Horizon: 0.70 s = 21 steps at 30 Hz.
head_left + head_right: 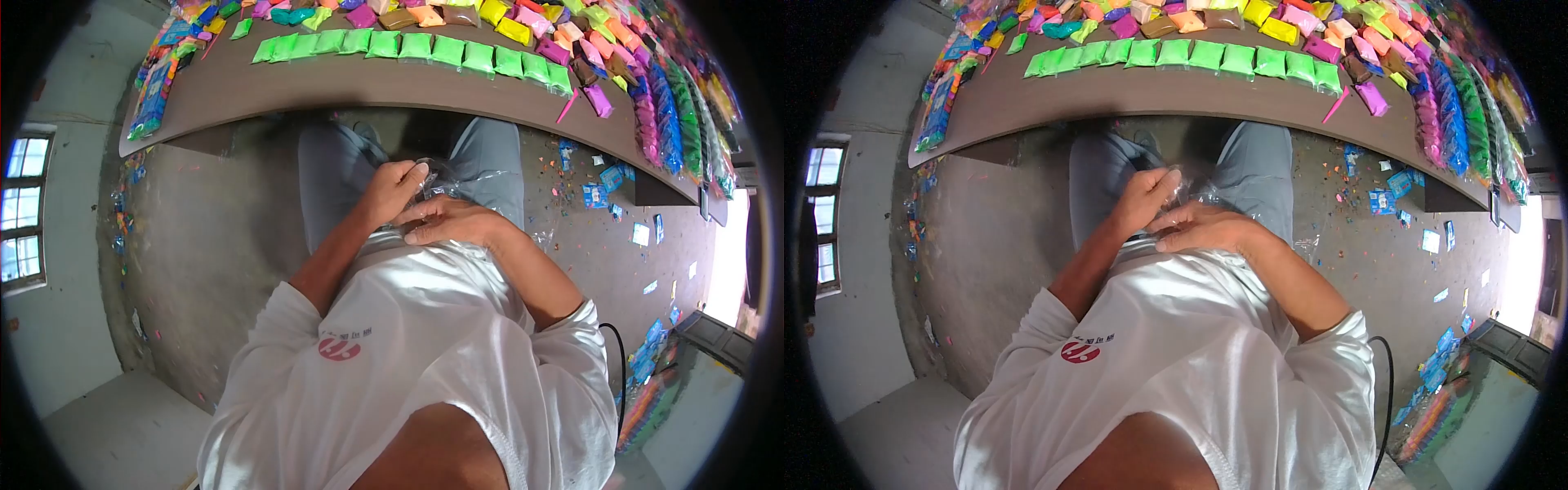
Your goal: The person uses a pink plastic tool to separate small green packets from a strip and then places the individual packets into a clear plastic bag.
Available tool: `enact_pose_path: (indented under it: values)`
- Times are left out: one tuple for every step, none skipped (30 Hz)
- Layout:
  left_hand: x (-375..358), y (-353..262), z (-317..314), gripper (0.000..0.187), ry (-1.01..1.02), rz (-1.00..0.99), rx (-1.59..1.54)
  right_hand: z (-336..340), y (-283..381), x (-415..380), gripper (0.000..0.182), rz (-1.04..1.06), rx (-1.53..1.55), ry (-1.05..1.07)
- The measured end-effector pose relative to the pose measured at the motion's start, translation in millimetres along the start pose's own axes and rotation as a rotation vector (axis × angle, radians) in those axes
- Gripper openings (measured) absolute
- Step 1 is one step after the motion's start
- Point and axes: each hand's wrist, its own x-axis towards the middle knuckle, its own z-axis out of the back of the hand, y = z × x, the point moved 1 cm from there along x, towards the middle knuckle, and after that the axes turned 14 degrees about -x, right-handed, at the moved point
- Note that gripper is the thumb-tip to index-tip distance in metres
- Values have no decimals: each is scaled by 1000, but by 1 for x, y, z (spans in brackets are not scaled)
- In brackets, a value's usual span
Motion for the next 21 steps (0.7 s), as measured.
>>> enact_pose_path:
  values:
    - [-1,0,-1,39,0,3,-6,0,-1,3,39,-2,-102,-2]
    - [-1,0,-1,40,-1,5,-13,0,-2,5,41,-3,-204,-4]
    - [-1,1,-1,40,-3,7,-12,-1,-2,8,41,-2,-203,-2]
    - [-1,1,-1,40,12,11,-37,-3,-3,11,39,-60,-311,8]
    - [-1,1,-2,41,27,16,-63,-4,-4,12,37,-119,-419,17]
    - [-1,2,-1,41,25,17,-64,-3,-6,12,37,-118,-419,20]
    - [-1,4,-1,41,9,6,-82,-2,-10,10,36,-101,-487,-5]
    - [-1,5,-1,41,-6,-4,-100,-1,-12,7,35,-84,-555,-30]
    - [-1,6,1,41,-8,-2,-103,-3,-11,1,35,-86,-555,-26]
    - [0,6,3,41,1,-3,-99,-5,-8,-7,31,-58,-515,-156]
    - [0,7,5,41,11,-4,-96,-7,-6,-15,28,-30,-475,-286]
    - [0,6,6,41,12,-5,-99,-8,-9,-19,28,-32,-476,-285]
    - [-1,4,6,41,15,-6,-117,-9,-12,-25,26,-4,-643,-411]
    - [-2,2,6,42,20,-8,-135,-8,-14,-30,24,26,-810,-539]
    - [-2,-1,7,42,24,-13,-136,-5,-11,-35,24,24,-814,-544]
    - [-4,-2,9,42,8,-6,-136,-1,-8,-42,23,-18,-450,-489]
    - [-6,-3,9,42,-3,3,-137,3,-4,-53,23,-58,-85,-430]
    - [-7,3,10,43,-18,-10,-176,14,3,-68,24,-17,-77,-436]
    - [-9,10,13,43,5,-14,-184,24,-2,-82,24,-27,-79,-458]
    - [-10,18,16,42,-15,-27,-200,35,-8,-101,23,-34,-27,-533]
    - [-10,21,17,41,-28,-42,-218,44,-14,-123,23,-40,23,-614]
